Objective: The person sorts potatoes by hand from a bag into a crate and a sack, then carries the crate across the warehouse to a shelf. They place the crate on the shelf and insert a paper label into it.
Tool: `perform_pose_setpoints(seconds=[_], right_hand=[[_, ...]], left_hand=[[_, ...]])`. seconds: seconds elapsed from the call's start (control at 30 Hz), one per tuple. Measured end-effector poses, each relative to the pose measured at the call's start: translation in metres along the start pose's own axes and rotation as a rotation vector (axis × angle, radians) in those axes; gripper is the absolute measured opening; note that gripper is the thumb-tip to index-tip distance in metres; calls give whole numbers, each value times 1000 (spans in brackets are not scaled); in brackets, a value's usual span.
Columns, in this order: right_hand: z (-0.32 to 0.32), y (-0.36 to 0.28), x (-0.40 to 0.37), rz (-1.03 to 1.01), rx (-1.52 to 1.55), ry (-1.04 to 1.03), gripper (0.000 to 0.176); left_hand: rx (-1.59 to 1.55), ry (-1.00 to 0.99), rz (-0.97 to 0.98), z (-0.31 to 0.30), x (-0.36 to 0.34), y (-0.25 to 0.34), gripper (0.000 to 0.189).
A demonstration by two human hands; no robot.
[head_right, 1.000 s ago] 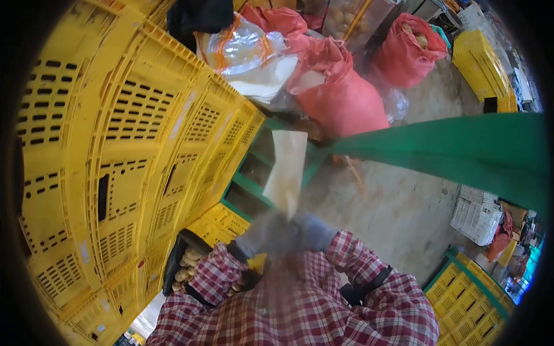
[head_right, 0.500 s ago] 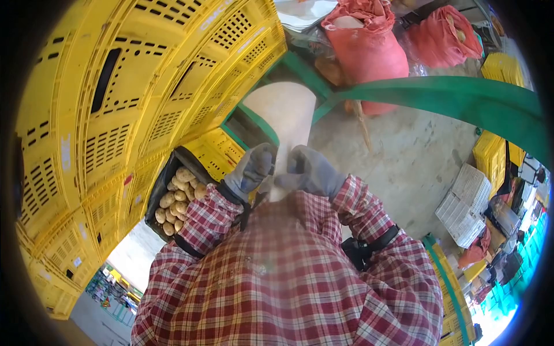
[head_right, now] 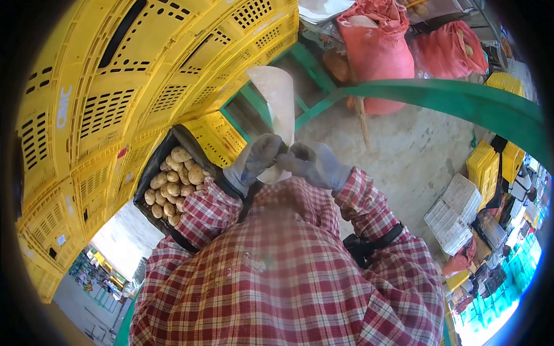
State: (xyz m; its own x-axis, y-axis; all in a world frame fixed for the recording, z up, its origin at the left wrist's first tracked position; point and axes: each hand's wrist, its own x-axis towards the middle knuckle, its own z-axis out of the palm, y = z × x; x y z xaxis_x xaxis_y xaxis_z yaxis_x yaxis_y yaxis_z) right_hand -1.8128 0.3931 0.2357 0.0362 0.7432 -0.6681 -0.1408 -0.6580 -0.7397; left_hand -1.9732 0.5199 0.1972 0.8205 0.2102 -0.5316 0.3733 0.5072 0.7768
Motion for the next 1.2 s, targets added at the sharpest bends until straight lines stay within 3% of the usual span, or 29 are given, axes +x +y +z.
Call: perform_pose_setpoints(seconds=[0.03,0.1,0.17,0.27,0.33,0.43,0.53,0.63,0.73,0.8,0.83,0.93,1.0,1.07,1.2], right_hand=[[1,-4,-2,-1,21,-1,34],[2,-15,-6,-4,62,-4,31],[1,-15,-7,-7,50,-41,27],[-6,-4,-5,-79,60,-92,22],[-6,3,-4,-105,115,-112,19],[-5,1,-3,-106,223,-124,16],[-3,-5,-2,-133,230,-119,15],[-3,1,4,-128,211,-107,19],[-2,7,8,-128,240,-111,27],[-1,10,12,-128,204,-101,36],[3,7,13,-242,82,-40,39],[19,2,11,-429,-204,56,63],[26,11,18,-456,-73,94,64],[30,12,26,-484,25,118,64],[34,-5,25,-476,59,117,60]], left_hand=[[-29,16,3,1,-3,2,16],[426,-61,116,-7,-1,3,16],[594,-96,169,-10,-4,5,16],[321,-90,49,-6,-9,20,14],[3,-82,-193,1,-16,31,13],[-5,-117,-139,-5,-10,8,11],[-34,-111,-221,-12,-14,11,13],[-319,-89,-50,-11,-22,-1,12],[-61,41,-24,-11,-26,-3,11],[-475,45,33,-19,-24,-33,12],[-680,49,64,-21,-23,-39,13],[-603,177,41,-17,-20,-49,25],[-111,88,0,-27,-20,-45,26],[189,93,48,-33,-21,-46,24],[98,106,106,-29,-15,-35,28]])
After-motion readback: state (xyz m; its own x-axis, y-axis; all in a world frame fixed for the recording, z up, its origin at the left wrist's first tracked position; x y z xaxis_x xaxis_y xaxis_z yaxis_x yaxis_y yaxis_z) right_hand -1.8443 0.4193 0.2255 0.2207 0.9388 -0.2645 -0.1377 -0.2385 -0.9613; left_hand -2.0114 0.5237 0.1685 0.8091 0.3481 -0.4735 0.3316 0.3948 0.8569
